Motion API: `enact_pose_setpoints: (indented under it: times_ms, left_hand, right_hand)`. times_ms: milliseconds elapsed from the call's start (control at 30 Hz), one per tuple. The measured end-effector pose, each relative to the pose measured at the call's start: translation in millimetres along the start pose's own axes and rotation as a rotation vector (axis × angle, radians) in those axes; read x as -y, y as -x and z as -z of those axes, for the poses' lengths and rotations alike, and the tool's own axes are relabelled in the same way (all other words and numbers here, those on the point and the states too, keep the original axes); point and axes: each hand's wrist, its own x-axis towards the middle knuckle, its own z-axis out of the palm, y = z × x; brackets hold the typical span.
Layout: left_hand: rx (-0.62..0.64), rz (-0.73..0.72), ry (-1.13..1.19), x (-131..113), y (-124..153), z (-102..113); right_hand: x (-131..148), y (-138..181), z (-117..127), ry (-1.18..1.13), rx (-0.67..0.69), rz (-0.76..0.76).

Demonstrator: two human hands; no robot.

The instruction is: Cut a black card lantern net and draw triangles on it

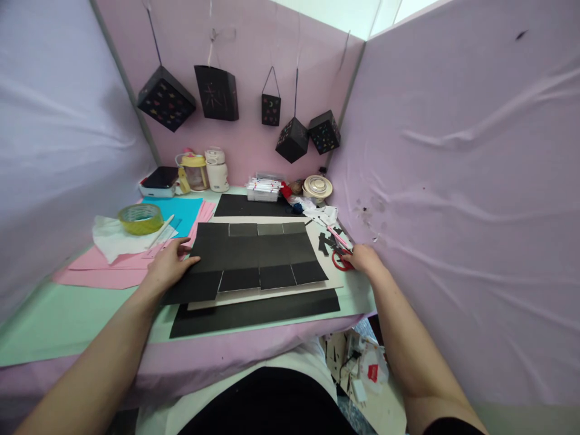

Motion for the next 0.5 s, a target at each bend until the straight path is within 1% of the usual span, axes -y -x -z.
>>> enact_pose_setpoints:
  times_ms: [100,233,333,500]
  left_hand:
    - [-0.04,-0.05,0.11,-0.1,-1.1,-3.1]
    - [-0.094,-0.124,0.301,-3.1,1.2,-1.9]
    - [-0.171,-0.147,0.357,-6.6,5.1,3.7]
    - [-0.259,-0.133,0.399,-7.1,6.6,11.1]
  right_hand:
    - [0.2,2.7,5.4,0.001,-0.014,-0.01]
    - [1.9,5.3,6.3,0.006,0.013,-0.025]
    - [5.6,5.8,2.0,0.024,0.022,-0.036]
    - [15.4,6.2,-4.6,0.024,-0.026,-0.052]
